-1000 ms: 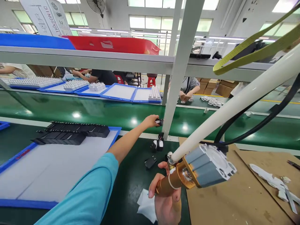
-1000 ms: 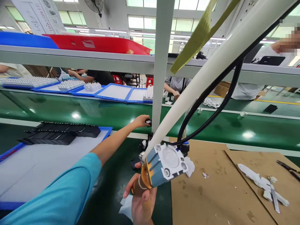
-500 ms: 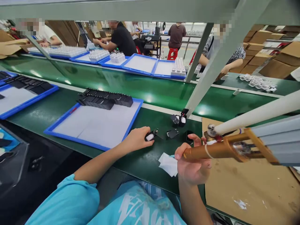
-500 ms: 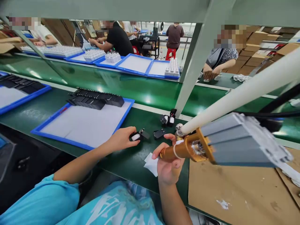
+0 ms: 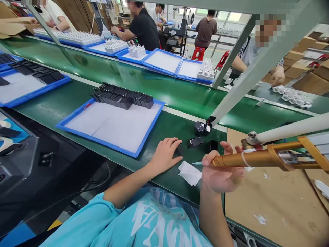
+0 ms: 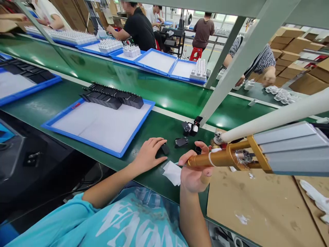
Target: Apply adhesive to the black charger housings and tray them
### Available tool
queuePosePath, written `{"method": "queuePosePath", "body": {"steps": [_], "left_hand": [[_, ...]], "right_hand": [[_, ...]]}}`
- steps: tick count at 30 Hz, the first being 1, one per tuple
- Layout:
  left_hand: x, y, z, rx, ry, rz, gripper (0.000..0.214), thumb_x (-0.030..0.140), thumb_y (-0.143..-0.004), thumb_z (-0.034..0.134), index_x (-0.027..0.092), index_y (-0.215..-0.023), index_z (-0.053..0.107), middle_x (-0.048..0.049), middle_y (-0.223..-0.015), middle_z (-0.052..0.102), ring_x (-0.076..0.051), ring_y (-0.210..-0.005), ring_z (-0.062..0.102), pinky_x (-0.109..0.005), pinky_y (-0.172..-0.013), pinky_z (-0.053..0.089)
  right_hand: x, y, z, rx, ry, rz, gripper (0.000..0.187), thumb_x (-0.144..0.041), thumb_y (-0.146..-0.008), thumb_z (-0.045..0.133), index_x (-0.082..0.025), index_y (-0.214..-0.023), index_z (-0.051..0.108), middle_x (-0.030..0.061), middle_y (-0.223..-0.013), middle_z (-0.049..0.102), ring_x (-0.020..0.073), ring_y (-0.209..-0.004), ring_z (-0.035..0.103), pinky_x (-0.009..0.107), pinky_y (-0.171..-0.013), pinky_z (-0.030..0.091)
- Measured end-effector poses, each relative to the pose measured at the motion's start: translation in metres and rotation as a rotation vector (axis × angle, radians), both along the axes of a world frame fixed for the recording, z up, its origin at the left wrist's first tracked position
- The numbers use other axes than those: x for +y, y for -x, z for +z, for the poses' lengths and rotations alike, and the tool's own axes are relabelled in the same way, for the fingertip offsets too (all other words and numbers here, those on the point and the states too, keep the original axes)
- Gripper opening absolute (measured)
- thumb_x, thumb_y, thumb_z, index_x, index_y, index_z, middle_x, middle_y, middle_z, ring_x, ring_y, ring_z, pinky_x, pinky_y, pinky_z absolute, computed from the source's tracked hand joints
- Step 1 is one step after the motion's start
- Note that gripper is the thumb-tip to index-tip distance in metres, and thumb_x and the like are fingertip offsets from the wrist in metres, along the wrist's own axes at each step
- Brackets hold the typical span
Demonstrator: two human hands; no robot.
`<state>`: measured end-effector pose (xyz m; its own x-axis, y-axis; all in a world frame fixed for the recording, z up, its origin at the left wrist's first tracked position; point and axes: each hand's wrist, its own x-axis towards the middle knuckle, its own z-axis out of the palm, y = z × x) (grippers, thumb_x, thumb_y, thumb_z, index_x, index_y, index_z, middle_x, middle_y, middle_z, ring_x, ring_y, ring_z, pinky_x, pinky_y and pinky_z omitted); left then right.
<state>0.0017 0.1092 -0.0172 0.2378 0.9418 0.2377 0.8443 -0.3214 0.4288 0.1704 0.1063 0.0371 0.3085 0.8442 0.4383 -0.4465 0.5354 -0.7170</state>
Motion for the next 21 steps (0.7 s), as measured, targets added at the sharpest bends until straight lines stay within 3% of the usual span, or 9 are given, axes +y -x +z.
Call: {"method": "queuePosePath", "body": {"steps": [3,6,11,18,21], "left_hand": [[0.004,-0.016,-0.004,0.041,0.0,0.026,0.053,0.043,-0.078,0.073,0.022,-0.121,0.05,-0.0102,-0.125,0.058,-0.031,-0.114,0.051,-0.044,-0.09,0.04],[0.008,-0.017,-0.004,0.02,0.019,0.022,0.032,0.035,-0.084,0.066,0.022,-0.11,0.054,-0.0087,-0.116,0.061,-0.028,-0.108,0.055,-0.041,-0.086,0.041],[0.01,0.005,0.0,-0.304,0.069,-0.126,0.027,0.04,-0.085,0.064,0.022,-0.103,0.056,-0.0059,-0.113,0.062,-0.022,-0.104,0.058,-0.034,-0.088,0.046],[0.016,0.022,-0.005,-0.723,0.367,-0.152,0.033,0.044,-0.091,0.054,0.021,-0.114,0.058,-0.0056,-0.108,0.066,-0.018,-0.097,0.062,-0.031,-0.088,0.048],[0.019,0.024,-0.011,-0.873,0.412,-0.169,0.036,0.046,-0.091,0.053,0.02,-0.117,0.057,-0.0075,-0.11,0.066,-0.019,-0.101,0.061,-0.031,-0.087,0.049]], "right_hand": [[0.0,0.001,0.001,-0.004,0.013,-0.019,0.038,-0.051,-0.084,0.047,-0.031,-0.114,0.057,0.0015,-0.108,0.056,0.0077,-0.042,0.053,0.027,-0.035,0.038],[0.0,0.002,0.001,0.0,0.01,-0.02,0.037,-0.051,-0.084,0.047,-0.031,-0.113,0.058,0.0008,-0.107,0.056,0.0076,-0.041,0.053,0.027,-0.035,0.038],[0.0,0.002,0.002,0.003,0.0,-0.002,0.034,-0.051,-0.084,0.048,-0.032,-0.111,0.058,0.0007,-0.108,0.056,0.0076,-0.042,0.054,0.026,-0.035,0.039],[-0.001,0.004,0.004,0.005,0.034,-0.027,0.033,-0.054,-0.082,0.049,-0.033,-0.107,0.055,-0.001,-0.106,0.055,0.0059,-0.04,0.053,0.025,-0.035,0.037],[-0.002,0.005,0.005,0.018,0.04,-0.024,0.033,-0.053,-0.082,0.05,-0.031,-0.106,0.056,-0.0006,-0.106,0.055,0.0064,-0.041,0.054,0.026,-0.036,0.038]]}}
